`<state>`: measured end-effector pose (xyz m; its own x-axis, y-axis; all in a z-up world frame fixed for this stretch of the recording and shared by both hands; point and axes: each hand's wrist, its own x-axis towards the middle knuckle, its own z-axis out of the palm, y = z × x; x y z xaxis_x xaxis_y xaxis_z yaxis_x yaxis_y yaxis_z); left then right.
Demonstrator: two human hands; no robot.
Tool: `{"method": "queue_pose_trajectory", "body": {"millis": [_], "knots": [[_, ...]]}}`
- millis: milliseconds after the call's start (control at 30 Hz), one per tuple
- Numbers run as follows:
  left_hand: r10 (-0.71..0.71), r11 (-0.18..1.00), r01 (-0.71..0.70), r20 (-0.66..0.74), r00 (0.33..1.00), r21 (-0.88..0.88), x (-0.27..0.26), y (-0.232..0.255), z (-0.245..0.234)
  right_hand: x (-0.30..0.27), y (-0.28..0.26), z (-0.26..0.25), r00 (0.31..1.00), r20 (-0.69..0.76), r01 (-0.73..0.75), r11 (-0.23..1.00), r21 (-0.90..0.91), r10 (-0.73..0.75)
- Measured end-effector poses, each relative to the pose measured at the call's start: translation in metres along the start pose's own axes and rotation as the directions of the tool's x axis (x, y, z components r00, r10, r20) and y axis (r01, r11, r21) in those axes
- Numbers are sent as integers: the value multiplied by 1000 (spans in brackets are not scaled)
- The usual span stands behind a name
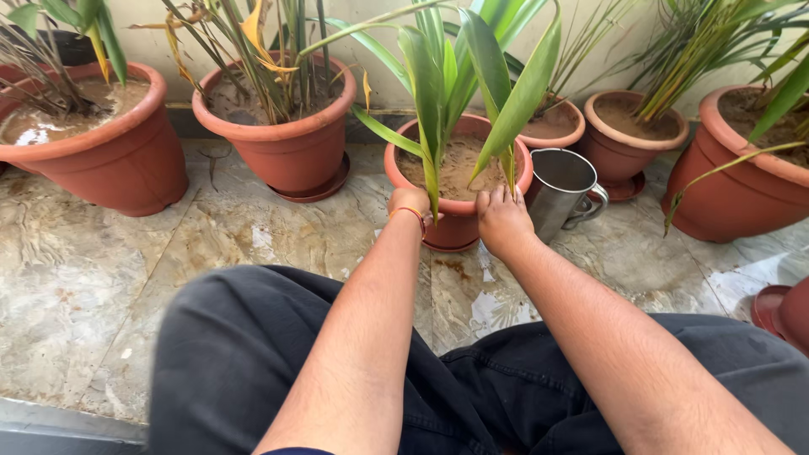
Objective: The person waters several potted plants on a tiled balcony using a metal cup to scoop water from a larger metal pitcher. They pour water into the soil of each pot, moving from one plant to the next.
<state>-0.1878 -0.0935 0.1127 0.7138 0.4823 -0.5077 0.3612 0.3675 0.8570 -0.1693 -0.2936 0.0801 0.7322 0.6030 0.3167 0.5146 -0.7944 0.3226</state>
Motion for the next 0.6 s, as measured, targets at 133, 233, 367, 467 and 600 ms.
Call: {"method": "queue_pose_trajectory", "body": {"millis": [133, 233, 367, 467, 600], "knots": [[-37, 998, 37, 9, 999, -47, -8, 2, -6, -2, 1, -8, 998, -55, 37, 999, -24, -38], [-34, 999, 34, -5, 999, -10, -8, 4, -4, -4, 0, -8, 995, -96, 24, 1000, -18, -26], [-44, 999, 44, -1, 999, 30, 0, -2, -3, -6, 0, -11, 995, -91, 29, 999, -22, -31], [-35, 999, 35, 16, 999, -9, 9, 2, 2, -3, 0, -14, 994, -105, 35, 999, -21, -37], [-6, 996, 14, 94, 996, -85, 20, -9, -4, -2, 0, -11, 998, -64, 27, 998, -52, -30]]}}
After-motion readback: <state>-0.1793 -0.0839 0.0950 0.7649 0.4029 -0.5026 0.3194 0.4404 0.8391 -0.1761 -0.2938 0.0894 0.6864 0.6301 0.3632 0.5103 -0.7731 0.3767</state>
